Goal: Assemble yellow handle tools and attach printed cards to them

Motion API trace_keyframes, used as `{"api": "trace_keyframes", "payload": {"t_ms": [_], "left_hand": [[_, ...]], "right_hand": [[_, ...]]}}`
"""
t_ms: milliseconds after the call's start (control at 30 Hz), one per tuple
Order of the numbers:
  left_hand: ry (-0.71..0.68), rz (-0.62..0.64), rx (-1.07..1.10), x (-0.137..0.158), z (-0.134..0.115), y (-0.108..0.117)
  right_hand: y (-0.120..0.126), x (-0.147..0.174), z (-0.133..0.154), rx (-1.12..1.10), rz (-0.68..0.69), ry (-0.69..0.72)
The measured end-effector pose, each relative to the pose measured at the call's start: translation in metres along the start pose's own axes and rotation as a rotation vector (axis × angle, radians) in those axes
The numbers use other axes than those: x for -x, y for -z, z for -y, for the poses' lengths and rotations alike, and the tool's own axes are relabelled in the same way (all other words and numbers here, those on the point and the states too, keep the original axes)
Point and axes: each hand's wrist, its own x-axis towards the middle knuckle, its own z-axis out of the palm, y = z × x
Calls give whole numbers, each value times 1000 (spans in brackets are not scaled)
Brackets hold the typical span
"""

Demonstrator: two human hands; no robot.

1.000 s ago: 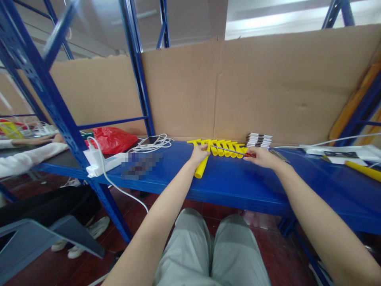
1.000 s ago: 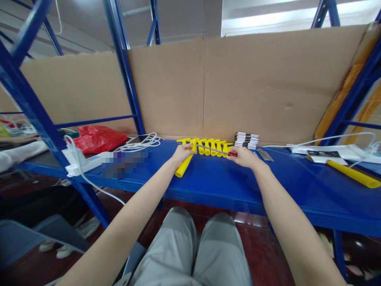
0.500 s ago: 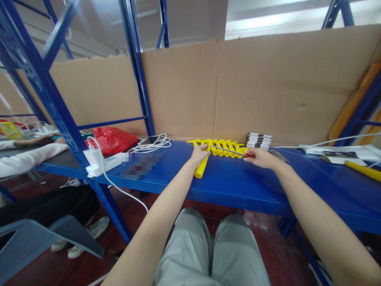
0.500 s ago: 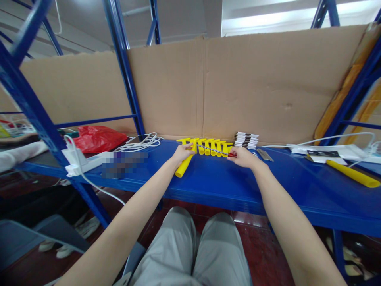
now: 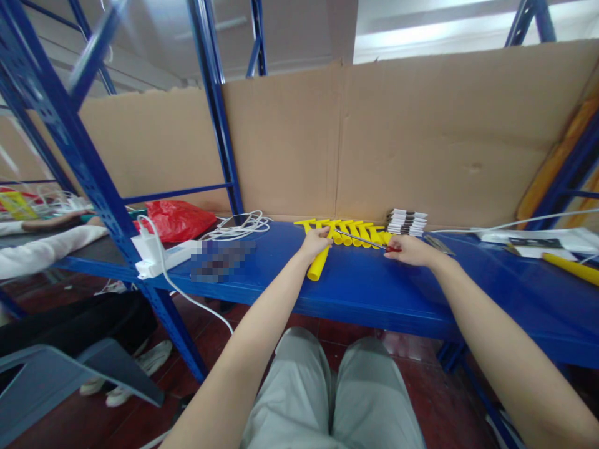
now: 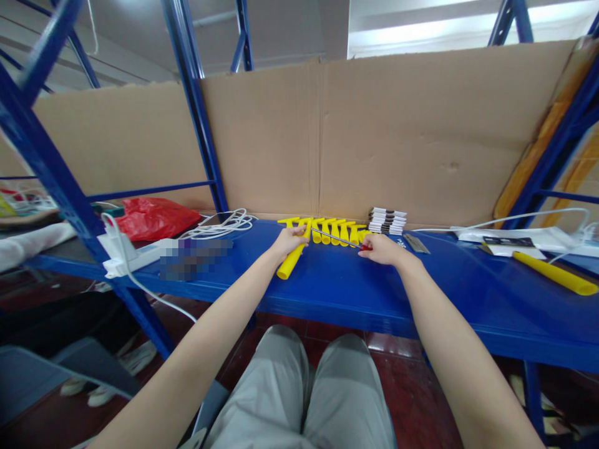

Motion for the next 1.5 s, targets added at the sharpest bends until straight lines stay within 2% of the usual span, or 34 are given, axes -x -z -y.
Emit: {"api": "trace_keyframes", "payload": {"t_ms": [267,533,767,967,1133,1333,1500], "left_hand": [[-18,-28,13,-1,0,0],[-56,-82,34,-2,-1,-2],[-46,-77,52,5,-8,-1],[-62,-115,25,3,-5,-1],[-95,-123,36,-6,2,-1],[-91,-122,44,-9,5,0],[-90,-108,7,-9,6,1]], "right_hand": [[0,0,1,-10,11,-43],[0,1,0,-35,2,-35],[1,2,0,-41,-2,-17],[3,3,-5,41,1,-95],[8,5,-22,182,-1,-173],[16,9,-40,267,59,-410],[15,10,-59,263,82,-426]]}}
